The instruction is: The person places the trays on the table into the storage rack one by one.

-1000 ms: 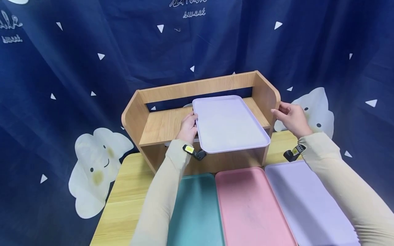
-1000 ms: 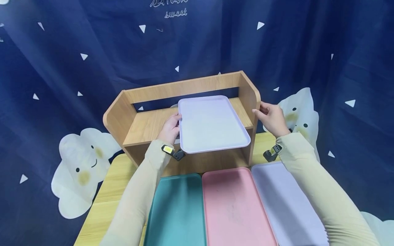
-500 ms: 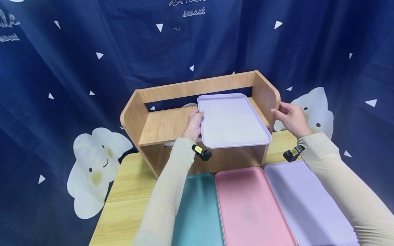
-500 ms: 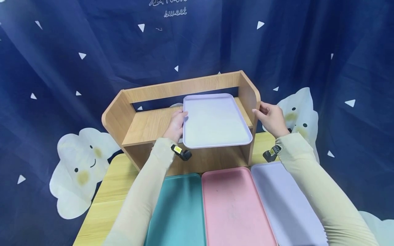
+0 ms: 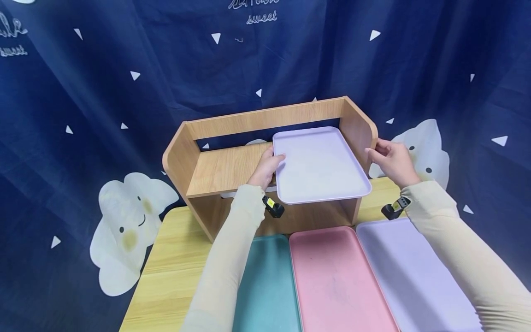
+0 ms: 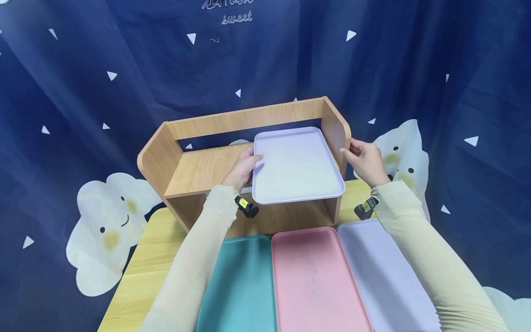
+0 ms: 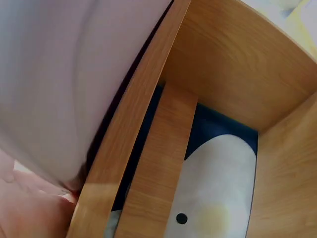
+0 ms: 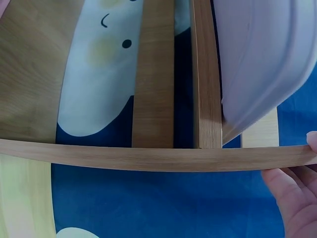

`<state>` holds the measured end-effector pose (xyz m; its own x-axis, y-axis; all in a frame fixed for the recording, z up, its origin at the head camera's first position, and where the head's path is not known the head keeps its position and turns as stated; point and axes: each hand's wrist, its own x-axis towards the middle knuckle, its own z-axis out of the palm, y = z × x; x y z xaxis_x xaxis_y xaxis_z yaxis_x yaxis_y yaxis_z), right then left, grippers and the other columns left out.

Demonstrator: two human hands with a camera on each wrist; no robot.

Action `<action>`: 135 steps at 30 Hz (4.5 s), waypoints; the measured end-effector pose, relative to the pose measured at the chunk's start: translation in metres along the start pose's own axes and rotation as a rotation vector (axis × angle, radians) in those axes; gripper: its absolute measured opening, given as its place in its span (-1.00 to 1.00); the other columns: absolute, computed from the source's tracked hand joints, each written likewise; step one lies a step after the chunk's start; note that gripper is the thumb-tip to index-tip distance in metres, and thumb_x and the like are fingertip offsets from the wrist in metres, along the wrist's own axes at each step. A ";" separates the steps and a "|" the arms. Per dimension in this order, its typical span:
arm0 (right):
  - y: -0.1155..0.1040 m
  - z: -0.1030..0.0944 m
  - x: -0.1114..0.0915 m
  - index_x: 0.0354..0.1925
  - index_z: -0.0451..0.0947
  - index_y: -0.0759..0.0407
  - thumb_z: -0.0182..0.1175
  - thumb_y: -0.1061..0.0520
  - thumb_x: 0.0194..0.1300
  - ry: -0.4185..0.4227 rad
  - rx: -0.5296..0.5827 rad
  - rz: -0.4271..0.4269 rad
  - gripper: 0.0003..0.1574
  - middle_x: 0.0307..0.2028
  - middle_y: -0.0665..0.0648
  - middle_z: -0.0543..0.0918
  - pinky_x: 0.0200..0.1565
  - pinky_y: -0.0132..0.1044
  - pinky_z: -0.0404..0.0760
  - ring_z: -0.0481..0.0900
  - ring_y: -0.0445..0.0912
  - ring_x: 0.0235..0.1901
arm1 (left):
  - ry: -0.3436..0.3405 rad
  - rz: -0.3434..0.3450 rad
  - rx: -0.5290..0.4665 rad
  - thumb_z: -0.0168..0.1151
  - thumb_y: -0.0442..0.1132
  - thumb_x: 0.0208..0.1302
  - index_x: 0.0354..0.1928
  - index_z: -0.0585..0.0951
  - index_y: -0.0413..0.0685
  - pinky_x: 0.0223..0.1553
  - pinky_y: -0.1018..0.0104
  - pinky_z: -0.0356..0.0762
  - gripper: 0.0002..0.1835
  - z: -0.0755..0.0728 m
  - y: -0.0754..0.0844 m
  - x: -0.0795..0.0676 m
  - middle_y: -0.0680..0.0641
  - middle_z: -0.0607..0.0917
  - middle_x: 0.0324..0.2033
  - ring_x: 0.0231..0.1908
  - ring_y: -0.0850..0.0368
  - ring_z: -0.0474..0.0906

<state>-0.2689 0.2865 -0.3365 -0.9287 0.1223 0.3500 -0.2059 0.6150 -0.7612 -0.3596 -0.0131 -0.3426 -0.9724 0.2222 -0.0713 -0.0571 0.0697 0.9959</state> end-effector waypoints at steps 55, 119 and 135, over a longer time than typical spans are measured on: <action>0.002 0.003 -0.002 0.20 0.42 0.34 0.11 -0.10 0.33 0.013 0.046 0.069 -0.34 0.06 0.36 0.56 -0.14 -0.43 0.60 0.62 -0.03 -0.10 | -0.046 0.249 -0.151 -0.12 -0.33 0.44 0.37 0.17 -0.32 0.25 0.40 0.29 -0.50 -0.090 -0.058 -0.148 -0.23 0.27 0.35 0.35 -0.04 0.17; -0.001 0.019 0.003 0.08 0.55 0.27 0.21 -0.19 0.21 0.220 0.118 0.192 -0.33 -0.04 0.32 0.63 -0.11 -0.41 0.53 0.56 -0.32 -0.23 | 0.499 -0.121 0.143 0.05 -0.44 0.30 0.25 0.30 -0.46 0.07 0.24 0.52 -0.51 -0.129 -0.285 -0.223 -0.41 0.42 0.19 0.16 -0.26 0.41; 0.004 0.019 0.001 0.09 0.56 0.23 0.22 -0.18 0.21 0.241 0.137 0.181 -0.36 -0.03 0.31 0.63 -0.23 -0.63 0.50 0.54 -0.39 -0.29 | 0.516 -0.145 0.154 0.08 -0.63 0.07 0.22 0.35 -0.46 0.00 0.24 0.56 -0.43 -0.128 -0.283 -0.225 -0.45 0.47 0.12 0.09 -0.27 0.47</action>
<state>-0.2764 0.2741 -0.3498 -0.8575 0.4115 0.3088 -0.0985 0.4577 -0.8836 -0.1535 -0.2072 -0.6016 -0.9439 -0.3026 -0.1322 -0.2024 0.2138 0.9557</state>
